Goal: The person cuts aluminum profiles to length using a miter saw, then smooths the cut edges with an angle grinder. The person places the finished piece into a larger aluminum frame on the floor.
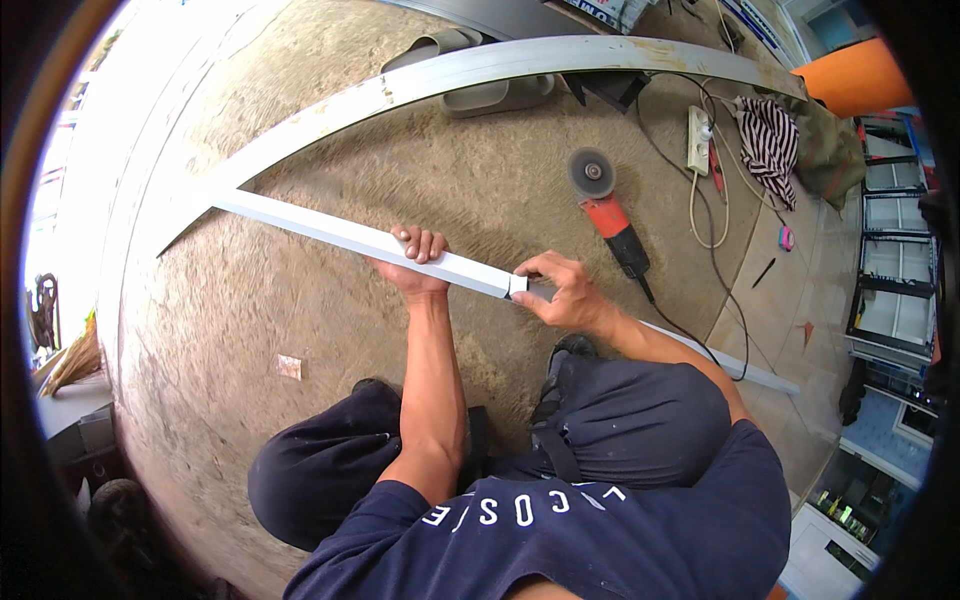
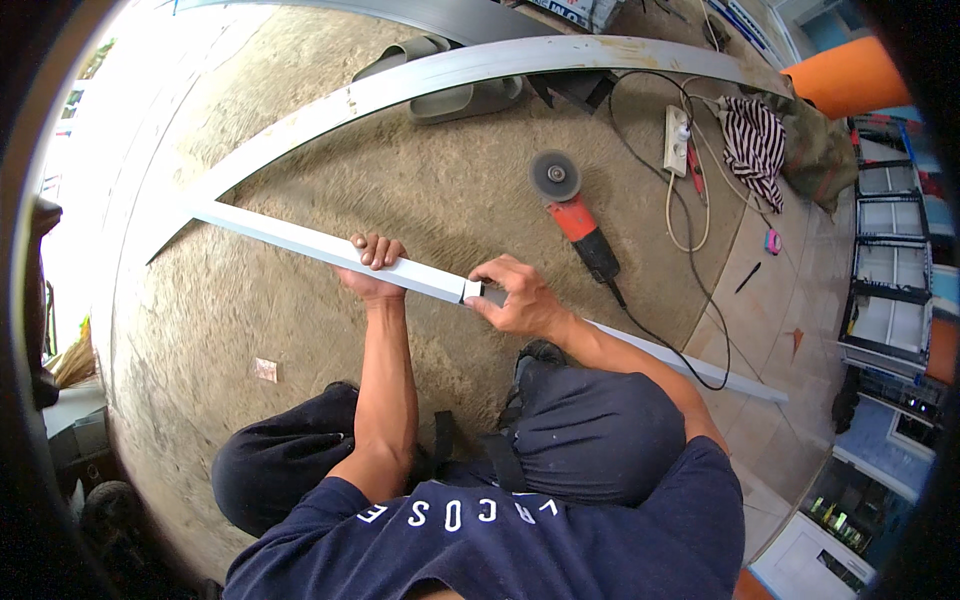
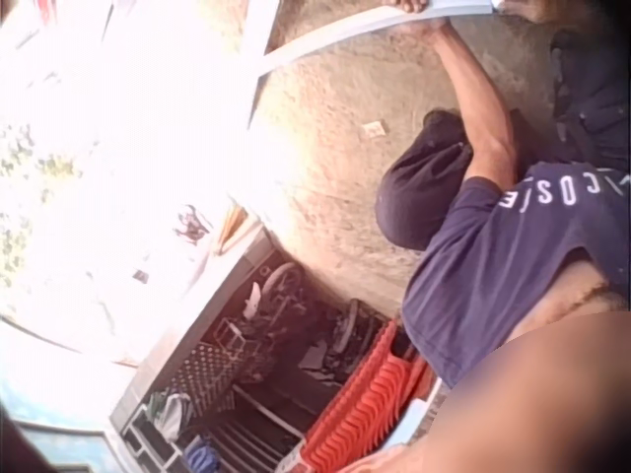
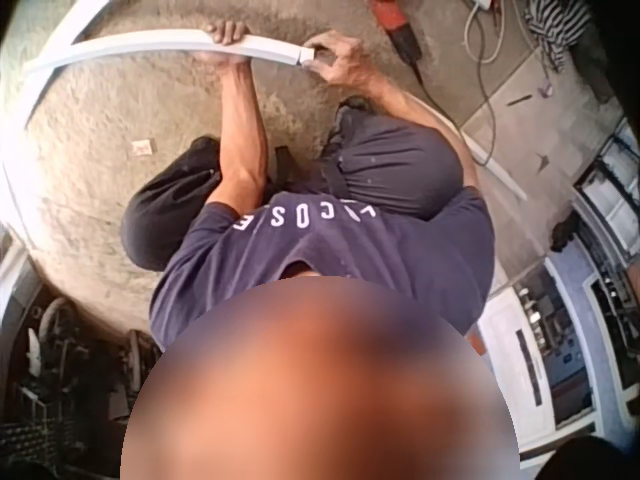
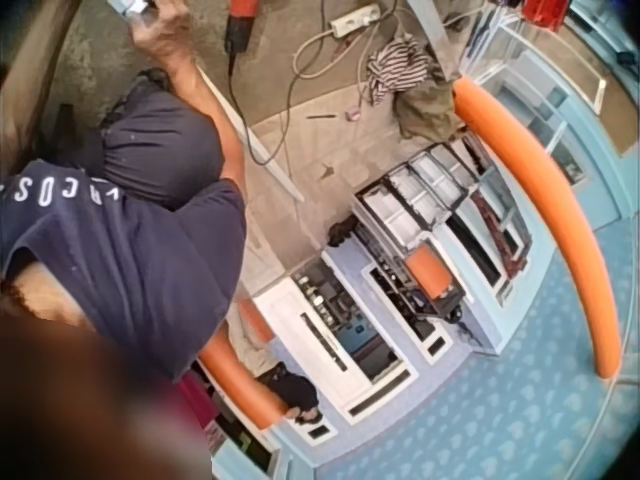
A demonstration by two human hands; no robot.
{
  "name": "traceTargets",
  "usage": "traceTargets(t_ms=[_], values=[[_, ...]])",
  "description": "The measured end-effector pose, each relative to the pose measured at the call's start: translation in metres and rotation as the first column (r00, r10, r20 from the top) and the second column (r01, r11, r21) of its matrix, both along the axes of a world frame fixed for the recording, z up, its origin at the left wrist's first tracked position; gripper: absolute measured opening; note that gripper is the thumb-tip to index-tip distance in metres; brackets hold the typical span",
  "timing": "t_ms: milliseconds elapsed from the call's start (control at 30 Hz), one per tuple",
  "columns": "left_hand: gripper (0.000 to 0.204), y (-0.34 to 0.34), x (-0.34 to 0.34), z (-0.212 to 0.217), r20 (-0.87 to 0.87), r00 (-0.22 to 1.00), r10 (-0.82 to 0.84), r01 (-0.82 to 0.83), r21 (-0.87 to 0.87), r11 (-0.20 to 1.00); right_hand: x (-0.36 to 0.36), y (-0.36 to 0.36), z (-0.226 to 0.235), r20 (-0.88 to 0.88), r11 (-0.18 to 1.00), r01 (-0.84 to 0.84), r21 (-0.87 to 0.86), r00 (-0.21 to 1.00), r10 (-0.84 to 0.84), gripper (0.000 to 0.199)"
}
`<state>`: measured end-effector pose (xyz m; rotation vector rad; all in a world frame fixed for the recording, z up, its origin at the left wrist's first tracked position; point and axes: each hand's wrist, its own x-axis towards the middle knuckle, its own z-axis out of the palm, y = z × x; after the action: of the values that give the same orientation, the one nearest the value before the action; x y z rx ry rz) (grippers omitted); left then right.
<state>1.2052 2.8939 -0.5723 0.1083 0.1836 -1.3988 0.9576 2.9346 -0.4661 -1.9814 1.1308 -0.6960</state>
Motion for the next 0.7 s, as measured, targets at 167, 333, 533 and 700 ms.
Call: traceTargets(t_ms=[167,333,533,700], values=[[0.086,0.003,-0.004,-0.003,0.046,0.999,0.011,-0.012,0.024,1.0,0.006,-0.006,0.002,-0.241,0.994,-0.1,-0.033,0.966,0.089,0.035],[0.089,0.006,-0.009,-0.003,0.02,1.0,-0.002,0.0,0.085,0.996,0.0,-0.016,0.001,-0.213,0.969,-0.103,0.226,0.965,0.152,0.032],[0.09,0.001,-0.011,0.0,0.088,0.996,0.009,-0.03,0.245,0.969,-0.001,-0.005,0.0,-0.082,0.975,-0.033,0.222,0.995,0.052,0.027],[0.089,0.0,-0.006,-0.001,0.025,1.0,0.0,-0.004,0.166,0.986,-0.012,-0.013,-0.006,0.024,0.812,0.157,0.562,0.978,-0.205,0.035]])
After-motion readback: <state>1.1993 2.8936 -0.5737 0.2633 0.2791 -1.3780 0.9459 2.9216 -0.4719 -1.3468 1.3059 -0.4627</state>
